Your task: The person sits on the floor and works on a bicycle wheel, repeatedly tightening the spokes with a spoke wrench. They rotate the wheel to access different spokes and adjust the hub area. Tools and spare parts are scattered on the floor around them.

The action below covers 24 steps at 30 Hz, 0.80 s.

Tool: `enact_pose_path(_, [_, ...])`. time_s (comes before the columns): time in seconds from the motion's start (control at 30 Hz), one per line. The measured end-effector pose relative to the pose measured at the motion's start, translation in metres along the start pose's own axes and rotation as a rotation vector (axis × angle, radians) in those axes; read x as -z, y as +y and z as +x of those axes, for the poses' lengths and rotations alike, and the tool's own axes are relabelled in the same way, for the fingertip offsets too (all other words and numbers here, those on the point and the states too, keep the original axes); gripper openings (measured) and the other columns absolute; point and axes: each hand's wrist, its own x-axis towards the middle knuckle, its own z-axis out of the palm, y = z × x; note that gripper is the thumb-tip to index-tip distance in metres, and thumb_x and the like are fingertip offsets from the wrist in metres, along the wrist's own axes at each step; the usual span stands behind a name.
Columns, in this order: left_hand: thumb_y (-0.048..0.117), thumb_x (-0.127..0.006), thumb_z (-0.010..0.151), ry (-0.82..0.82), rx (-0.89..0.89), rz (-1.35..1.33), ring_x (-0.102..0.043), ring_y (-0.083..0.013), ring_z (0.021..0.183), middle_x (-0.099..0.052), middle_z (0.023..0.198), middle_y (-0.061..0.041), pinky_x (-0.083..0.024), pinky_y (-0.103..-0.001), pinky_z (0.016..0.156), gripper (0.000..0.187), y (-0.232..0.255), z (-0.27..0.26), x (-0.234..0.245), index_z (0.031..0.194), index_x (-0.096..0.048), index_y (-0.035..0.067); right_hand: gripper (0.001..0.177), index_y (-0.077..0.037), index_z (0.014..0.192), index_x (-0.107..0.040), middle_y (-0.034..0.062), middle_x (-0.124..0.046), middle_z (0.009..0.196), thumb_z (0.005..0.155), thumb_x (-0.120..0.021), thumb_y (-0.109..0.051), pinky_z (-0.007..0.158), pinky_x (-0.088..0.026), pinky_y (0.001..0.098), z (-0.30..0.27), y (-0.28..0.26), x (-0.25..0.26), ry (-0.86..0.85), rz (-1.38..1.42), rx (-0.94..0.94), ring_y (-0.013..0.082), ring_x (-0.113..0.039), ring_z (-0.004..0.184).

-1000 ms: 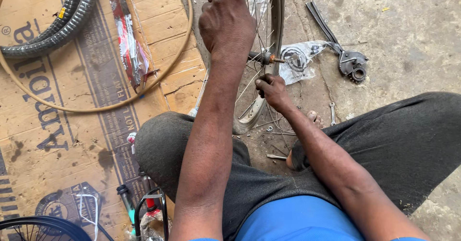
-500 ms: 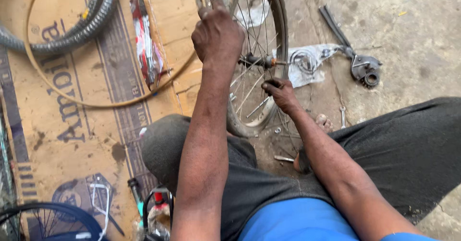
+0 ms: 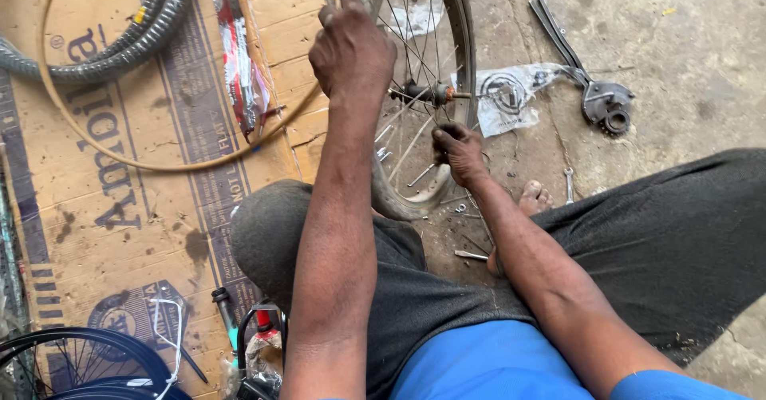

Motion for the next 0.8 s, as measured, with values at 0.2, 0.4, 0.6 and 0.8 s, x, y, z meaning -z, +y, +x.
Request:
enact_pose_path(0.2, [0.017, -0.072, 0.09, -0.067, 0.075, -0.043, -0.068, -0.0182, 0.061, -0.067, 0.101, -0.021, -0.058, -0.028, 0.047, 0.081, -0.01, -0.006, 0.004, 0.157, -0.031, 0.001, 0.022, -0.005, 0.103, -0.073, 0.0002, -0.063, 0.071, 0.092, -0.076, -0.024, 0.046, -0.044, 0.0244, 0.017, 0.013, 0.026, -0.091, 0.126, -0.206, 0.0083, -0.05, 0.054])
enact_pose_path(0.4, [0.019, -0.075, 0.086, -0.003, 0.023, 0.011, -0.068, -0.0172, 0.066, -0.067, 0.105, -0.02, -0.057, -0.027, 0.051, 0.083, 0.002, -0.006, -0.002, 0.156, -0.034, 0.002, 0.019, -0.007, 0.103, -0.072, 0.0047, -0.067, 0.078, 0.094, -0.078, -0.023, 0.05, -0.047, 0.0263, 0.015, 0.024, 0.021, -0.09, 0.157, -0.198, 0.0117, -0.056, 0.06])
enact_pose_path(0.6, [0.018, -0.073, 0.093, -0.07, 0.009, -0.018, -0.072, -0.0221, 0.075, -0.065, 0.11, -0.024, -0.062, -0.03, 0.06, 0.054, 0.029, 0.001, 0.005, 0.139, -0.051, 0.0, 0.022, -0.006, 0.106, -0.071, 0.0063, -0.074, 0.093, 0.088, -0.075, -0.018, 0.065, -0.059, 0.0267, 0.005, 0.007, 0.013, 0.292, -0.402, 0.293, 0.0133, -0.069, 0.079])
enact_pose_path(0.8, [0.027, -0.08, 0.086, -0.079, 0.014, -0.471, -0.075, -0.0249, 0.085, -0.073, 0.109, -0.016, -0.063, -0.04, 0.077, 0.082, 0.056, 0.0, 0.01, 0.153, -0.037, 0.006, 0.03, -0.002, 0.103, -0.07, 0.0111, -0.071, 0.085, 0.098, -0.058, -0.029, 0.058, -0.057, 0.0365, -0.022, -0.039, -0.01, 0.243, -0.222, 0.077, 0.0223, -0.065, 0.07])
